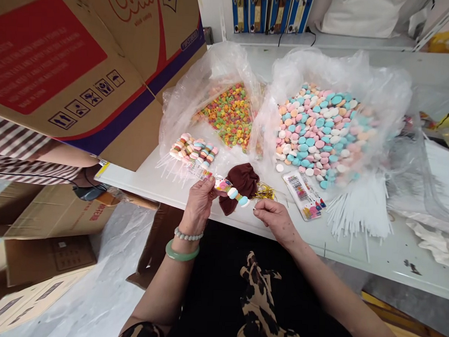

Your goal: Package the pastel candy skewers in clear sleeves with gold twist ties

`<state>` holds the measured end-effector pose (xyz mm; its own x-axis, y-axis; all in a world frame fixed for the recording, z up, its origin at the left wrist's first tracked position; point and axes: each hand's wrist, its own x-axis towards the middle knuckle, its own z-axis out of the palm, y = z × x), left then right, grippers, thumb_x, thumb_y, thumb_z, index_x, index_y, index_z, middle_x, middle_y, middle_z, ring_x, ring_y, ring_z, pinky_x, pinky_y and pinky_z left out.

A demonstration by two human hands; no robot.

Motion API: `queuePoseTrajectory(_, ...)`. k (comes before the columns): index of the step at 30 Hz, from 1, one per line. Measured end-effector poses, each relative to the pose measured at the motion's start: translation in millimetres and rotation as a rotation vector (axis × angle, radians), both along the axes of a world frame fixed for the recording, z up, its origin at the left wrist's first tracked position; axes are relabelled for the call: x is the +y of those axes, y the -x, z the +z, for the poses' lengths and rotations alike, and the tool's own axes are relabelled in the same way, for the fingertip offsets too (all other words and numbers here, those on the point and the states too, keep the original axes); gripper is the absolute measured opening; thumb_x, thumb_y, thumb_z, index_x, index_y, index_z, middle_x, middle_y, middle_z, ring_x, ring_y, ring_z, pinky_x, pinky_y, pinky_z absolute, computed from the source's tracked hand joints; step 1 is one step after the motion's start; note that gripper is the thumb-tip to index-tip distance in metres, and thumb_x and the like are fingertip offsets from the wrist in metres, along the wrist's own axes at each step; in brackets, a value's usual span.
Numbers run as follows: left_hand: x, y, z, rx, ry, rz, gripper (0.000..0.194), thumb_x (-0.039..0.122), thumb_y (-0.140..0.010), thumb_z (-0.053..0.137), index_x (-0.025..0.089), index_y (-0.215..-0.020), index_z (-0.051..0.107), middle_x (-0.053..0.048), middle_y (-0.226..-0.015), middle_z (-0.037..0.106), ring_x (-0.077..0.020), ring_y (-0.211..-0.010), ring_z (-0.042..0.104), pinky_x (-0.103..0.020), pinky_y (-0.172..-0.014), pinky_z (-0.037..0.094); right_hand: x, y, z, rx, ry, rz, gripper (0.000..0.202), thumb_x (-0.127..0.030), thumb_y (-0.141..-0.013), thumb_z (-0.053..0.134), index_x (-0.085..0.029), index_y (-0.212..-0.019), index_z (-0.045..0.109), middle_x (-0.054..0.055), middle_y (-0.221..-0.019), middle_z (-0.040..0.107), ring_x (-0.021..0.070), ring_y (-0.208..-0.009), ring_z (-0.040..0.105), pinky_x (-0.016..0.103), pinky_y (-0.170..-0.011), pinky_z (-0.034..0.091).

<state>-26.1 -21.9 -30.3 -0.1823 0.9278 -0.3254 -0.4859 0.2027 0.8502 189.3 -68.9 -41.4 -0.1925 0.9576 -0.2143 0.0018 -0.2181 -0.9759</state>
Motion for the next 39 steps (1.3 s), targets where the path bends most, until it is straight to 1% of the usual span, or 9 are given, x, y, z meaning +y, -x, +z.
queuePoseTrajectory(5, -2, -5, 2.0, -0.053, -0.014, -0.001, 0.029, 0.038, -0.069, 0.08, 0.014, -0.075, 0.065, -0.003, -0.073, 0.068, -0.0149, -0.067, 0.067, -0.029, -0.067, 0.057, -2, 0, 2.1, -0.257, -0.243, 0.034, 0.017, -0.029, -0.076, 0.059, -0.021, -0.061, 0.054, -0.003, -0.063, 0.052, 0.0135, -0.063, 0.047, 0.028, -0.064, 0.037)
queuePoseTrajectory(10, -3, -13, 6.5, -0.142, -0.005, -0.08, 0.027, 0.038, -0.075, 0.075, 0.014, -0.086, 0.067, -0.008, -0.085, 0.072, -0.0205, -0.08, 0.071, -0.035, -0.078, 0.058, -4, 2, 5.8, -0.321, -0.28, 0.054, 0.019, -0.029, -0.079, 0.057, -0.022, -0.062, 0.053, -0.003, -0.062, 0.051, 0.0132, -0.062, 0.047, 0.027, -0.063, 0.037)
queuePoseTrajectory(14, -3, -16, 7.7, -0.204, 0.017, -0.095, 0.029, 0.039, -0.078, 0.073, 0.013, -0.091, 0.068, -0.009, -0.085, 0.073, -0.0215, -0.081, 0.072, -0.04, -0.085, 0.058, -3, 4, 8.7, -0.211, -0.182, 0.036, 0.019, -0.031, -0.076, 0.059, -0.021, -0.061, 0.053, -0.003, -0.06, 0.049, 0.0128, -0.06, 0.044, 0.027, -0.06, 0.035)
queuePoseTrajectory(21, -11, -20, 0.9, -0.156, -0.057, -0.106, 0.038, 0.044, -0.069, 0.08, 0.013, -0.089, 0.069, -0.008, -0.085, 0.073, -0.0224, -0.082, 0.073, -0.034, -0.08, 0.058, -1, 6, 4.6, 0.123, 0.205, -0.025, 0.018, -0.035, -0.065, 0.067, -0.02, -0.062, 0.057, -0.006, -0.049, 0.039, 0.008, -0.045, 0.029, 0.023, -0.043, 0.021)
queuePoseTrajectory(28, -23, -38, -5.9, -0.163, 0.032, -0.177, 0.041, 0.044, -0.071, 0.079, 0.013, -0.095, 0.068, -0.007, -0.082, 0.073, -0.0232, -0.081, 0.073, -0.034, -0.078, 0.057, -3, 17, -0.7, 0.273, 0.346, 0.004, 0.018, -0.031, -0.06, 0.071, -0.018, -0.063, 0.059, -0.006, -0.047, 0.043, 0.0066, -0.043, 0.031, 0.021, -0.041, 0.018)
queuePoseTrajectory(31, -26, -45, -10.8, -0.198, 0.038, -0.154, 0.043, 0.046, -0.069, 0.079, 0.014, -0.095, 0.069, -0.007, -0.084, 0.073, -0.0226, -0.082, 0.073, -0.034, -0.082, 0.055, -2, 19, -3.9, 0.205, 0.255, -0.059, 0.018, -0.033, -0.064, 0.067, -0.02, -0.063, 0.056, -0.007, -0.047, 0.04, 0.0077, -0.044, 0.029, 0.023, -0.043, 0.02)
queuePoseTrajectory(34, -26, -46, -10.9, -0.224, 0.039, -0.161, 0.045, 0.049, -0.07, 0.078, 0.013, -0.095, 0.07, -0.008, -0.084, 0.074, -0.0219, -0.082, 0.072, -0.034, -0.084, 0.055, -2, 17, -6.0, 0.036, 0.045, -0.076, 0.017, -0.033, -0.072, 0.06, -0.021, -0.063, 0.053, -0.005, -0.052, 0.041, 0.0106, -0.049, 0.035, 0.025, -0.048, 0.027)
queuePoseTrajectory(37, -24, -43, -6.1, -0.209, 0.052, -0.161, 0.044, 0.048, -0.07, 0.078, 0.013, -0.096, 0.069, -0.007, -0.082, 0.073, -0.0203, -0.078, 0.071, -0.036, -0.084, 0.056, -5, 13, -7.9, -0.319, -0.254, -0.064, 0.017, -0.028, -0.081, 0.054, -0.022, -0.066, 0.054, -0.002, -0.062, 0.052, 0.0141, -0.062, 0.047, 0.027, -0.059, 0.035)
queuePoseTrajectory(39, -23, -42, -2.9, -0.171, 0.055, -0.14, 0.04, 0.043, -0.069, 0.08, 0.013, -0.094, 0.069, -0.006, -0.079, 0.072, -0.0187, -0.076, 0.071, -0.036, -0.083, 0.056, -8, 10, -8.9, -0.6, -0.473, -0.068, 0.019, -0.024, -0.086, 0.05, -0.022, -0.068, 0.055, 0.0, -0.067, 0.057, 0.0151, -0.065, 0.05, 0.028, -0.063, 0.035)
